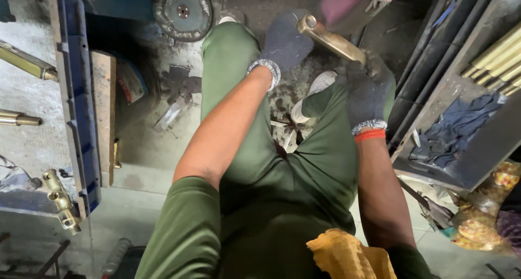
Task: The person uses a motorized buffing wheel to polish various brass-colored metal fixtures, including straight bars and curved handle components. They hold each piece with gloved hands, rotating it against the wheel to achieve a uniform shine.
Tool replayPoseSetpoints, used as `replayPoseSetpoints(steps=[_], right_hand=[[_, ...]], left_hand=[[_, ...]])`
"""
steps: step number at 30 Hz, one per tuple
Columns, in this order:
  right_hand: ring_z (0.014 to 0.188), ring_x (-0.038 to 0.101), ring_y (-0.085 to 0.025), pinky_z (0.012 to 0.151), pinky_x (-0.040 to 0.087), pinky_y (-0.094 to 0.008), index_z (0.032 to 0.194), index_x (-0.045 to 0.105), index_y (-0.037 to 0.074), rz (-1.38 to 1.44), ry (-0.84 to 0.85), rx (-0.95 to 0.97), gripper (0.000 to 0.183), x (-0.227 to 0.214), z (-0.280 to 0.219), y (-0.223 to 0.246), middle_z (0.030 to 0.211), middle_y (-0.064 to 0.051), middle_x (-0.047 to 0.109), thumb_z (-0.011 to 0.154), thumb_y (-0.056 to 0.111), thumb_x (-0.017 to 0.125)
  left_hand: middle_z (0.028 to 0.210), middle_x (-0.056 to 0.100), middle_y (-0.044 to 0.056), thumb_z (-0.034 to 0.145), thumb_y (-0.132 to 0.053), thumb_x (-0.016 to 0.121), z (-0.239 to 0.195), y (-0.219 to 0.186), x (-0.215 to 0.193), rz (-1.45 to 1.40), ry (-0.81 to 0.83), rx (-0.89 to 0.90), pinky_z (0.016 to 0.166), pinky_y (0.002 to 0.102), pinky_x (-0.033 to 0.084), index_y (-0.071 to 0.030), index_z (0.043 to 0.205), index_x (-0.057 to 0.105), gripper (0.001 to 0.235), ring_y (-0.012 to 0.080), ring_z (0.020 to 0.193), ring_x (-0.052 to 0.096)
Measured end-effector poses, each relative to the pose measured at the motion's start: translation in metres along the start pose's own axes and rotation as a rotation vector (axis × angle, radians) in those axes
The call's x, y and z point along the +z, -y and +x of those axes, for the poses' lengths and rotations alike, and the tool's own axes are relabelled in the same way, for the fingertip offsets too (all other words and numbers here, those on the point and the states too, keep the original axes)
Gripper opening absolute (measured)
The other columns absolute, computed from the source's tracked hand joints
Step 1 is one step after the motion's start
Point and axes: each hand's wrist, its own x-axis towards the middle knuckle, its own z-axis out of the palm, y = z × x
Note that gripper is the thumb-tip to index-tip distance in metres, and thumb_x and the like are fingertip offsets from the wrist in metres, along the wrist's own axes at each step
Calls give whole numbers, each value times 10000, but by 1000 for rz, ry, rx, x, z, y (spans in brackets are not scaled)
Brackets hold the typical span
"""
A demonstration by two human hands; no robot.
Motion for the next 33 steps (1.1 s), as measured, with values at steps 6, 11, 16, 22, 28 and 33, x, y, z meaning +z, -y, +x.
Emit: replayPoseSetpoints(steps=[6,11,16,22,28,33], right_hand=[[773,678,-146,663,572,-269,1258,565,-50,177,-41,46,278,-8,7,-12,938,-94,680,982,-37,596],[800,649,-141,701,558,-259,1266,580,-47,213,96,6,248,1,-6,6,946,-84,653,1023,-1,583],[825,643,-170,715,547,-296,1245,660,-64,-496,13,-332,252,-18,-82,33,1029,-119,645,995,-34,663],[953,700,-190,826,604,-298,1424,523,-70,-13,-28,-297,506,-44,-194,31,1191,-133,667,928,-166,544],[1090,684,-200,863,614,-321,1428,483,-58,-87,-43,-363,518,-53,-233,41,1339,-99,592,913,-110,513],[1013,696,-210,820,605,-318,1469,455,-43,95,22,-413,538,-58,-240,33,1199,-128,637,1059,193,712]], left_hand=[[1017,734,179,801,-193,678,-1,18,18,-23,-78,-92,839,427,545,-98,1062,709,279,363,989,699],[998,705,147,835,-225,666,-2,-2,2,-23,-2,-268,807,411,548,-104,1162,624,351,304,931,721],[915,722,157,845,-149,703,-71,-42,-26,-54,116,156,808,403,566,-66,1014,675,190,289,872,719],[1041,681,171,789,-133,795,-187,-74,-50,-20,57,483,892,428,556,-55,1058,661,311,364,1001,673],[1123,668,141,762,-119,808,-222,-107,-61,-40,55,600,1007,465,530,-62,1054,659,332,385,1115,648],[1078,665,111,752,-87,824,-229,-121,-65,-18,71,626,1003,447,539,-92,1013,659,309,352,1087,656]])
